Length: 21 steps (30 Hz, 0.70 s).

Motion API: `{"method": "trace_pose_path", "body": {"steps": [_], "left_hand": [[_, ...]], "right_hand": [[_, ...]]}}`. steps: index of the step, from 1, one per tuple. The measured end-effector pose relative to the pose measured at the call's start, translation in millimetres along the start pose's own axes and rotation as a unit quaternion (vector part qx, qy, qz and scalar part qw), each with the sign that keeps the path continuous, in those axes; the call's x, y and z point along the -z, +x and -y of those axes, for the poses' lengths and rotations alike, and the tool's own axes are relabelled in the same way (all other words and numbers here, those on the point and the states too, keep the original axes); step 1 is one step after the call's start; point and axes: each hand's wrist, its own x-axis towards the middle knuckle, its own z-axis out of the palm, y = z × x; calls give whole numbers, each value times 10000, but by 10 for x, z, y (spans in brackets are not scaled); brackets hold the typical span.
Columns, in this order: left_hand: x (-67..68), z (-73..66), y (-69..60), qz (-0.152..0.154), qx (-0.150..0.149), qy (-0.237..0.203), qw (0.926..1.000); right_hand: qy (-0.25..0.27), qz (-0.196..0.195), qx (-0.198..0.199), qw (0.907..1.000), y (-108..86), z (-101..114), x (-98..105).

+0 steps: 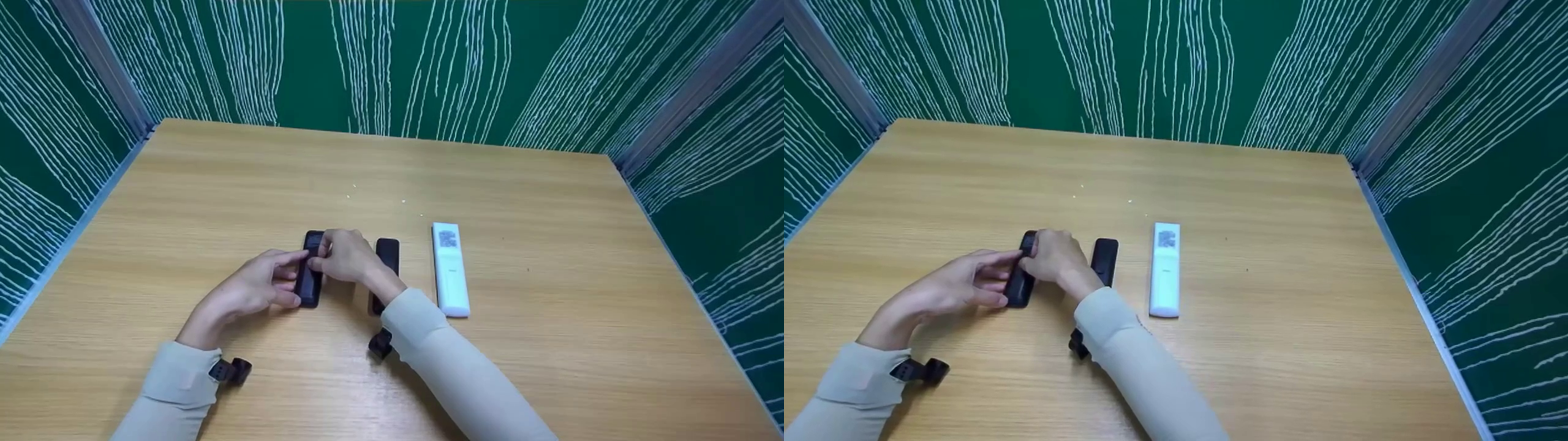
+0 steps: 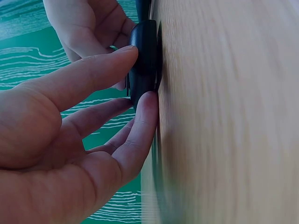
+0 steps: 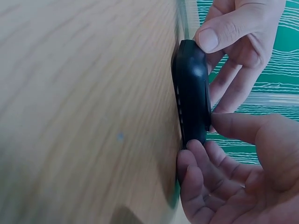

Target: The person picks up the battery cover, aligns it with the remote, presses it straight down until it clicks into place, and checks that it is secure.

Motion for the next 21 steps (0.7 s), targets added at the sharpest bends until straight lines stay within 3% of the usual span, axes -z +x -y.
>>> {"method": "trace_pose_path", "body": {"steps": [7, 21], "left_hand": [[1, 3, 6, -21, -47, 97, 9999], [-3, 21, 0, -63, -83, 158, 9998]], "right_hand": [[-72, 111, -412, 9991, -14, 26, 14], [-113, 482, -847, 9952, 16, 27, 30]]}}
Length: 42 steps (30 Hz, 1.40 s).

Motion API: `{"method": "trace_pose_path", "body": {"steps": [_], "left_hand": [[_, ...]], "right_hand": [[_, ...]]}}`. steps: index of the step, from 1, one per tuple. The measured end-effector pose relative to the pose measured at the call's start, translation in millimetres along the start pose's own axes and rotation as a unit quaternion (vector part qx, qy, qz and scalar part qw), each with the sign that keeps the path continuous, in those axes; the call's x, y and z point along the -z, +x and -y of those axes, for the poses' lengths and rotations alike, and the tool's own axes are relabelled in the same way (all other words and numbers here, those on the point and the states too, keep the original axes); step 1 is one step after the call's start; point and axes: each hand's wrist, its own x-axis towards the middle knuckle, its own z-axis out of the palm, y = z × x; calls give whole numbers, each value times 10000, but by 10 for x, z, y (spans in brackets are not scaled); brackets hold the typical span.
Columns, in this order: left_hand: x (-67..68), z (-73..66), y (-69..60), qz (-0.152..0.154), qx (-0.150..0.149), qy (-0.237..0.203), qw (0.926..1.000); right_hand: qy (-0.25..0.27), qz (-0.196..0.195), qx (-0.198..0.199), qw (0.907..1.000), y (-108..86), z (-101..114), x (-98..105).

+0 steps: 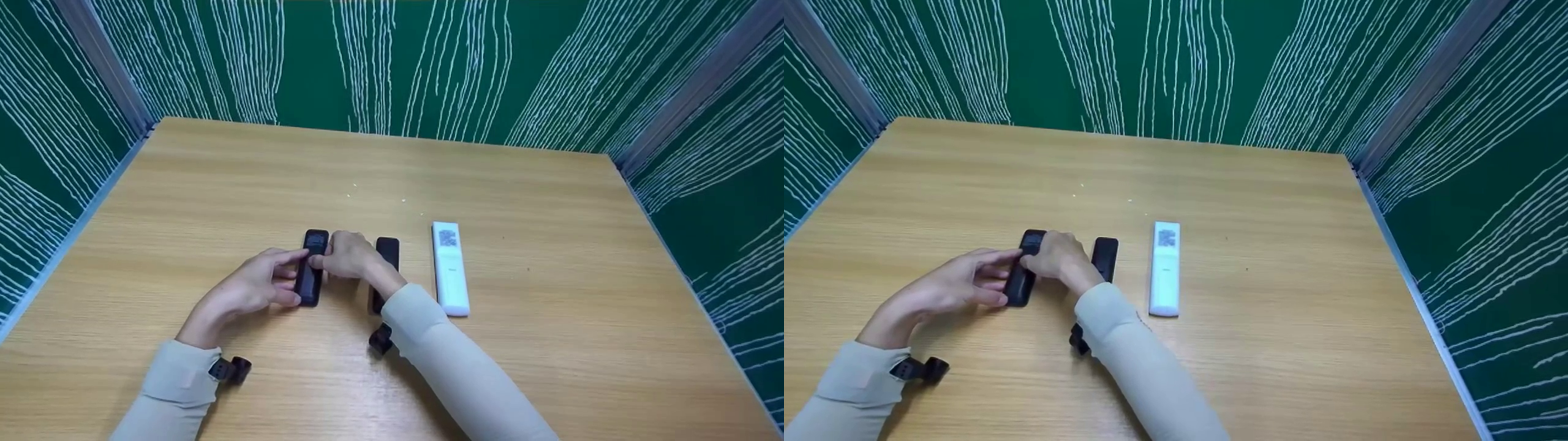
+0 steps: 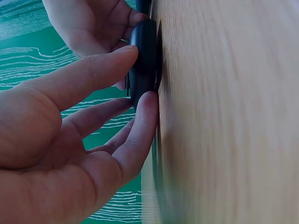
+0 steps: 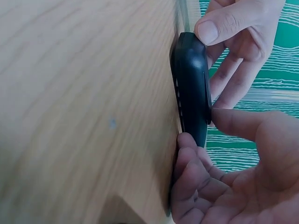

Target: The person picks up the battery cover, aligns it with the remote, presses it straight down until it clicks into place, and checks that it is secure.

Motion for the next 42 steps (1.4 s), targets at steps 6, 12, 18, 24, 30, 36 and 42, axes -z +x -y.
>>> {"method": "trace_pose_path", "body": {"steps": [6, 12, 18, 24, 30, 36, 42], "left_hand": [[-4, -3, -5, 3, 34, -126, 9999], [-7, -6, -2, -7, 49, -202, 9998], [-3, -12, -7, 2, 21, -141, 9999], [-5, -22, -15, 7, 9, -52, 10000], [-12, -31, -16, 0, 34, -44, 10000], [-11, -15, -10, 1, 9, -46, 10000], [-12, -13, -6, -23, -4, -5, 10000]], "right_hand": [[140, 256, -130, 9995, 39, -2, 15], [150, 306, -153, 9993, 43, -13, 22], [147, 315, -110, 9993, 44, -16, 29], [189, 342, -91, 9992, 49, -24, 31], [243, 357, -78, 9990, 57, -35, 24], [156, 322, -28, 9994, 69, -39, 17], [104, 300, -19, 9995, 69, -37, 16]]}}
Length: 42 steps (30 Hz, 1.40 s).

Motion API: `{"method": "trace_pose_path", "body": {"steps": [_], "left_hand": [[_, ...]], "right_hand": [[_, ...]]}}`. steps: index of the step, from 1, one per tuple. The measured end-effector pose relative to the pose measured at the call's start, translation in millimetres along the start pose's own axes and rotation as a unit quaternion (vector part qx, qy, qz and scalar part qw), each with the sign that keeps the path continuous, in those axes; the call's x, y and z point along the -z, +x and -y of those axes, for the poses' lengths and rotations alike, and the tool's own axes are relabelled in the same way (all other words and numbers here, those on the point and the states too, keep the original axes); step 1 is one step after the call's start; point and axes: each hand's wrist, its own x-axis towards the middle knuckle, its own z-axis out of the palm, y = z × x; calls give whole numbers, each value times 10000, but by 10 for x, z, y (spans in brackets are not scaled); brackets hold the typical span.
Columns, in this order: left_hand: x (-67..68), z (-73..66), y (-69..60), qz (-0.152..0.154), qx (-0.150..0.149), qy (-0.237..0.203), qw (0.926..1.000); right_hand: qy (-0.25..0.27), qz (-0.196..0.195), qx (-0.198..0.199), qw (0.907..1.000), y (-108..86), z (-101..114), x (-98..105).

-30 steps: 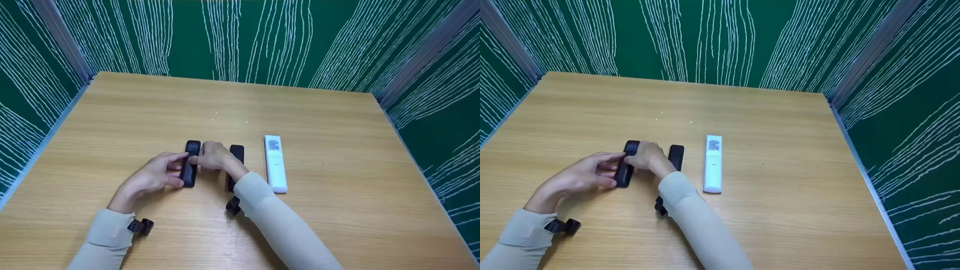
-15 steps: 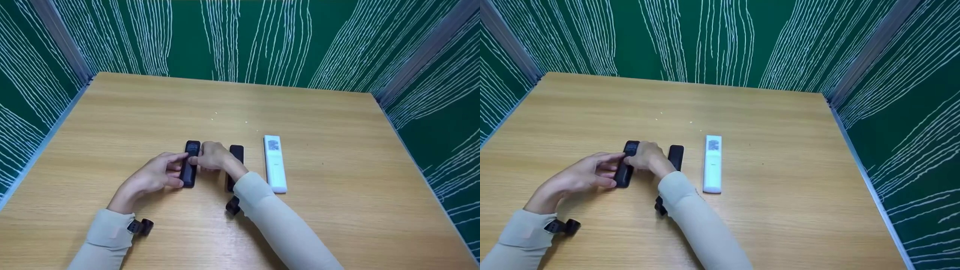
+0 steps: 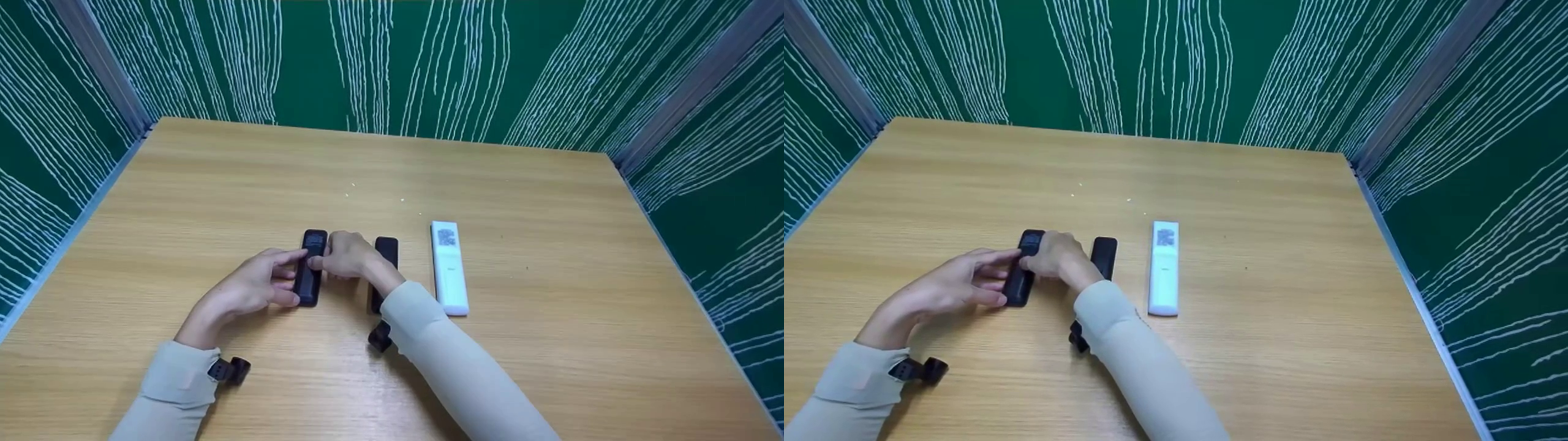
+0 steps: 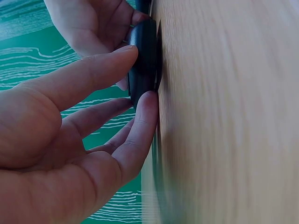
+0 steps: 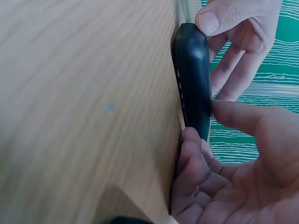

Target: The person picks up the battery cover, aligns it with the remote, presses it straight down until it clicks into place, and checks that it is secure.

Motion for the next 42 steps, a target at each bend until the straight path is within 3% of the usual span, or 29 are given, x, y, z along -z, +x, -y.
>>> {"method": "trace_pose_path", "body": {"steps": [23, 34, 42], "left_hand": [[8, 7, -2, 49, -94, -7, 9999], [-1, 0, -8, 54, 9, -44, 10000], [8, -5, 2, 36, 32, 29, 10000]], "right_hand": [[73, -43, 28, 10000, -28, 4, 1], [215, -3, 177, 9996, -47, -22, 7], [-146, -146, 292, 9994, -96, -1, -3]]}}
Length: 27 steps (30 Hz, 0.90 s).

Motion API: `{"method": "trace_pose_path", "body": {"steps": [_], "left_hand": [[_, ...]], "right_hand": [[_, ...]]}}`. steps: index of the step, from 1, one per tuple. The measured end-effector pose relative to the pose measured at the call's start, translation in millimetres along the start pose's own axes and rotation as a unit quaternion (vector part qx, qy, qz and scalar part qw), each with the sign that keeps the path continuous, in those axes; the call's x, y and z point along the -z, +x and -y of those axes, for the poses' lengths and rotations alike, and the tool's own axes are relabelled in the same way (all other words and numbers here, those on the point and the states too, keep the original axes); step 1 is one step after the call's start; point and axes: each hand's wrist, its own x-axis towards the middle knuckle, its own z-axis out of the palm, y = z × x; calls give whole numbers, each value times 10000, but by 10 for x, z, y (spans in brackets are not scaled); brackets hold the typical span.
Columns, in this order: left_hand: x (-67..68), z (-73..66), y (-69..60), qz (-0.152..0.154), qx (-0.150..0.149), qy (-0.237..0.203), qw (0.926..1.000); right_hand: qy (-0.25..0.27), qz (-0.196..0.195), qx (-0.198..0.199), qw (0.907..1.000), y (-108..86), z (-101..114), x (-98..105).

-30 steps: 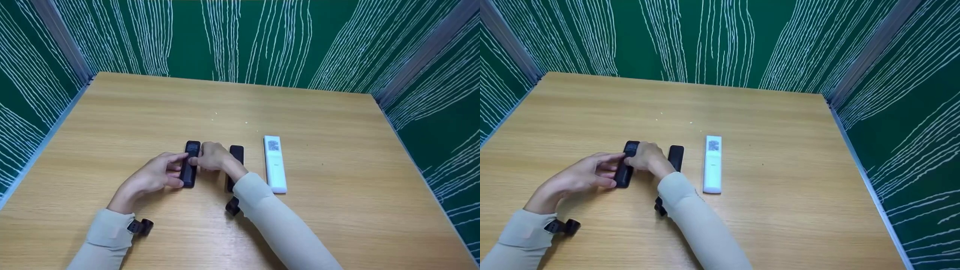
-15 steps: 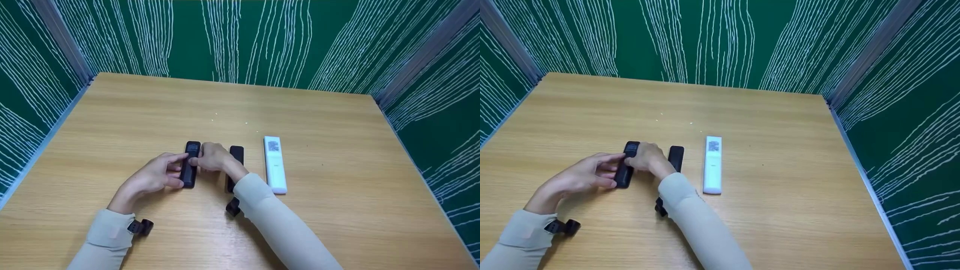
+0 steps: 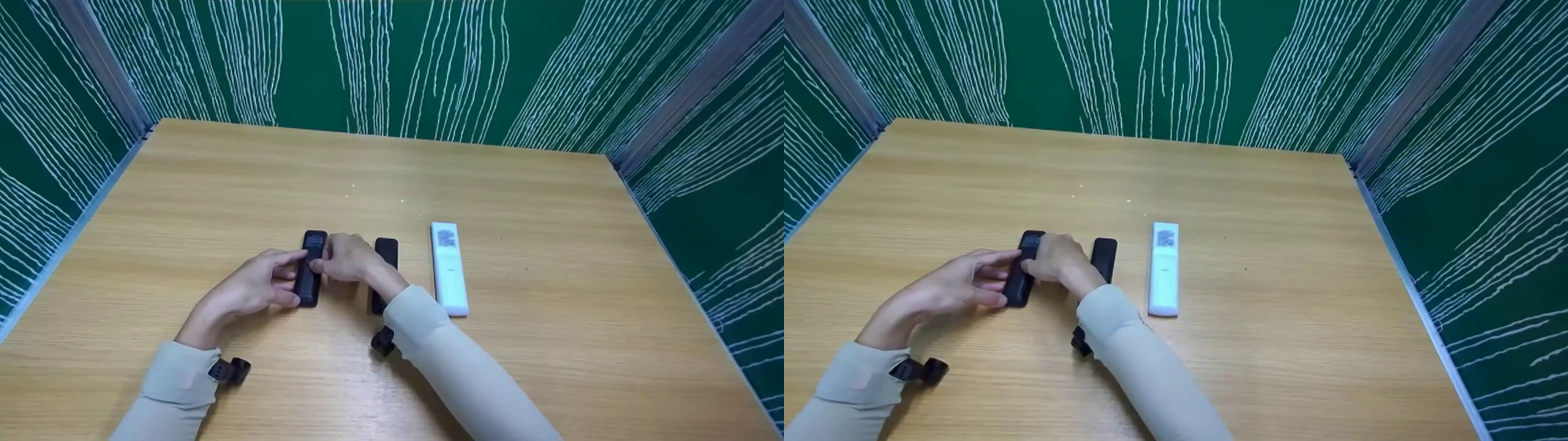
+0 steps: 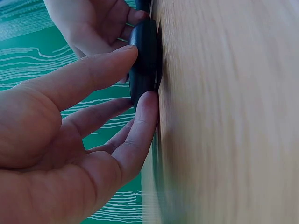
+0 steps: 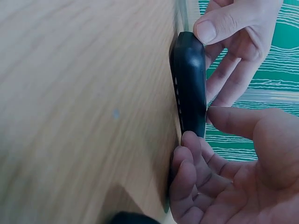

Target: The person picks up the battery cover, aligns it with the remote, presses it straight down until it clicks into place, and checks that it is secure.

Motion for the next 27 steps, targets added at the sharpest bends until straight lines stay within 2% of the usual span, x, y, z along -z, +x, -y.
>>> {"method": "trace_pose_path", "body": {"steps": [5, 21, 27], "left_hand": [[-3, 2, 2, 20, 14, -13, 10000], [3, 9, -14, -14, -86, 46, 10000], [2, 13, -5, 28, -88, -162, 9998]], "right_hand": [[-161, -96, 69, 9998, -24, 3, -12], [-429, -47, 340, 9985, -79, 1, -63], [-500, -28, 280, 9984, -96, 3, -77]]}}
